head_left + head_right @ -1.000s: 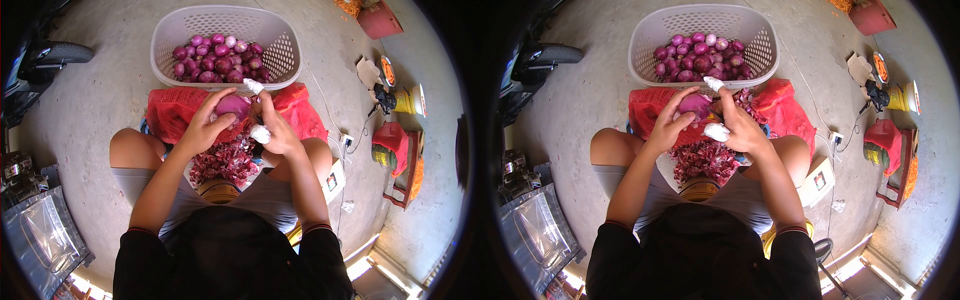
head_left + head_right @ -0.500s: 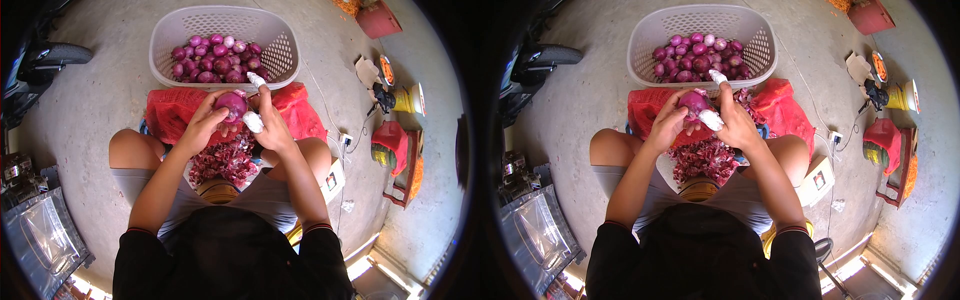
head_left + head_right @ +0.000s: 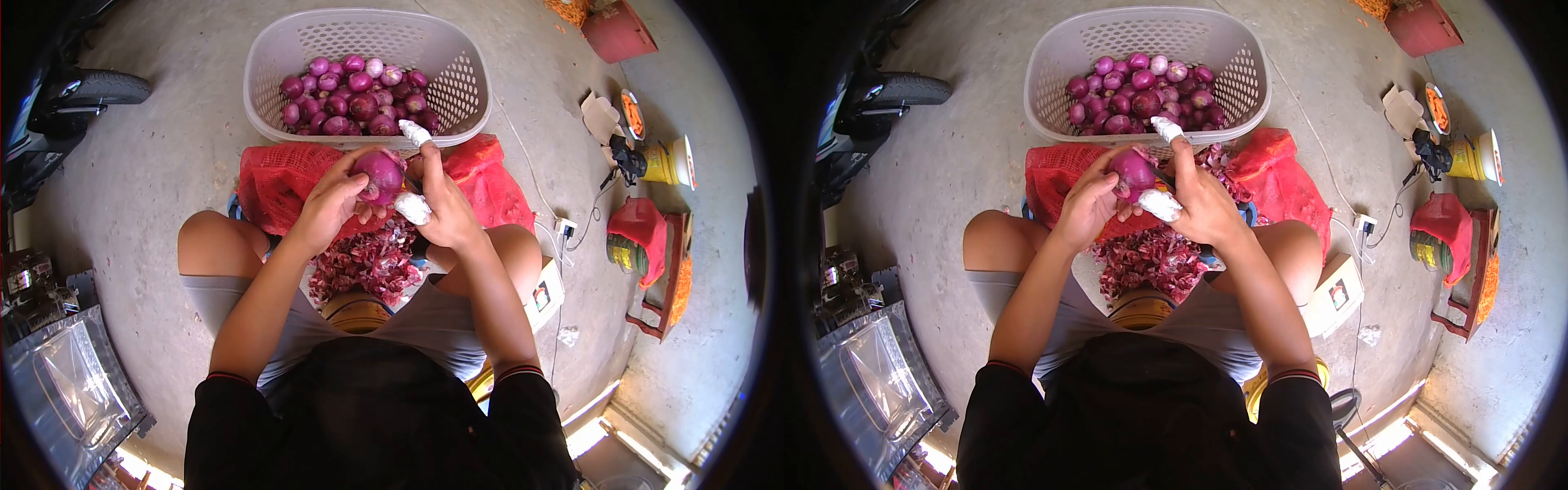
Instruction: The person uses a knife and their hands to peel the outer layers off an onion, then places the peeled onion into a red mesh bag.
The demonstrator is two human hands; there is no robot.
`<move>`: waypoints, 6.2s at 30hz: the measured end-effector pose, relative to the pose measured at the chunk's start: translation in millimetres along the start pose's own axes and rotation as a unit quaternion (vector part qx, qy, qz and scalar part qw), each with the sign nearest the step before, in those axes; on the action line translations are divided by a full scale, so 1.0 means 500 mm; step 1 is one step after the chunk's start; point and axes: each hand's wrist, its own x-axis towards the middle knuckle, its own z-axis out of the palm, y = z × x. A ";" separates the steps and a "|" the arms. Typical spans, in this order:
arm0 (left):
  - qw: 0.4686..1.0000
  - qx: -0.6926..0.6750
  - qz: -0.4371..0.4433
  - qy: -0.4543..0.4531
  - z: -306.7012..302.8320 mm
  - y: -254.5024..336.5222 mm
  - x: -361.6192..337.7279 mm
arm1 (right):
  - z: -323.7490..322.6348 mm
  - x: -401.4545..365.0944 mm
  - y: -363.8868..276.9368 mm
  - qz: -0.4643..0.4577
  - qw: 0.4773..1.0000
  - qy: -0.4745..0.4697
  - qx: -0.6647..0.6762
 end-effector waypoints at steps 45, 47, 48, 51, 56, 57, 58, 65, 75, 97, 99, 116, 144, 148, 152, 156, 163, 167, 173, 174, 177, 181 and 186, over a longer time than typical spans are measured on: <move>0.996 0.078 0.020 0.039 0.013 -0.001 -0.002 | -0.004 0.009 -0.022 0.094 0.915 0.078 0.384; 0.996 0.081 0.017 0.038 0.009 -0.002 -0.001 | -0.003 0.009 -0.023 0.089 0.913 0.088 0.388; 0.996 0.078 0.013 0.036 0.008 -0.001 -0.002 | -0.003 0.009 -0.024 0.088 0.912 0.096 0.389; 0.997 0.072 0.007 0.029 0.007 0.002 -0.002 | -0.009 0.008 -0.028 0.122 0.903 0.114 0.396; 0.998 0.046 0.011 0.031 0.003 -0.001 0.000 | -0.014 0.007 -0.026 0.114 0.899 0.133 0.402; 0.999 0.041 0.007 0.035 0.002 -0.003 0.000 | -0.011 0.008 -0.019 0.098 0.901 0.141 0.397; 0.999 0.036 0.003 0.039 0.000 -0.005 0.000 | -0.008 0.009 -0.014 0.081 0.904 0.150 0.393; 0.993 0.098 0.026 0.058 0.003 -0.010 0.003 | -0.009 0.008 -0.025 0.022 0.945 0.154 0.286; 0.980 0.174 0.089 0.041 0.005 -0.025 0.005 | 0.009 0.011 -0.011 0.023 0.943 0.175 0.281; 0.989 0.120 0.083 0.014 -0.016 -0.025 0.007 | -0.026 0.008 0.001 -0.012 0.963 0.148 0.225; 0.996 0.057 0.064 0.031 -0.020 -0.026 0.008 | -0.038 0.002 -0.013 -0.044 0.973 0.119 0.192; 0.999 -0.049 0.013 -0.008 -0.003 -0.028 0.005 | 0.011 0.010 0.003 -0.018 0.942 0.159 0.294; 0.992 0.102 0.078 -0.007 -0.008 -0.036 0.005 | 0.036 0.014 -0.030 0.039 0.910 0.155 0.382; 0.993 0.075 0.088 -0.015 -0.016 -0.043 0.006 | 0.044 0.016 -0.052 0.085 0.885 0.170 0.425; 0.993 0.002 0.108 -0.042 -0.017 -0.047 0.006 | 0.051 0.019 -0.035 0.113 0.878 0.206 0.418; 0.992 -0.028 0.106 -0.068 0.000 -0.033 -0.008 | -0.016 0.021 -0.004 0.155 0.858 0.209 0.443; 0.994 -0.082 0.066 -0.033 -0.003 -0.015 -0.003 | -0.056 0.002 0.026 0.128 0.983 0.124 0.033; 0.994 -0.073 0.077 -0.025 -0.014 -0.025 0.001 | -0.054 -0.006 0.043 0.148 0.975 0.068 -0.152; 0.990 -0.108 0.086 -0.012 -0.018 -0.029 0.009 | -0.055 -0.005 0.050 0.214 0.952 0.000 -0.218; 0.989 -0.120 0.091 -0.009 -0.019 -0.028 0.010 | -0.054 -0.005 0.054 0.210 0.953 0.010 -0.219; 0.980 -0.179 0.060 0.061 -0.019 -0.021 0.013 | -0.055 -0.003 0.049 0.202 0.957 0.013 -0.209; 0.966 -0.225 0.038 0.124 -0.045 -0.027 0.029 | -0.055 0.000 0.049 0.204 0.965 -0.012 -0.162; 0.948 -0.286 0.043 0.133 -0.063 -0.036 0.033 | -0.054 -0.009 0.052 0.191 0.968 -0.049 -0.155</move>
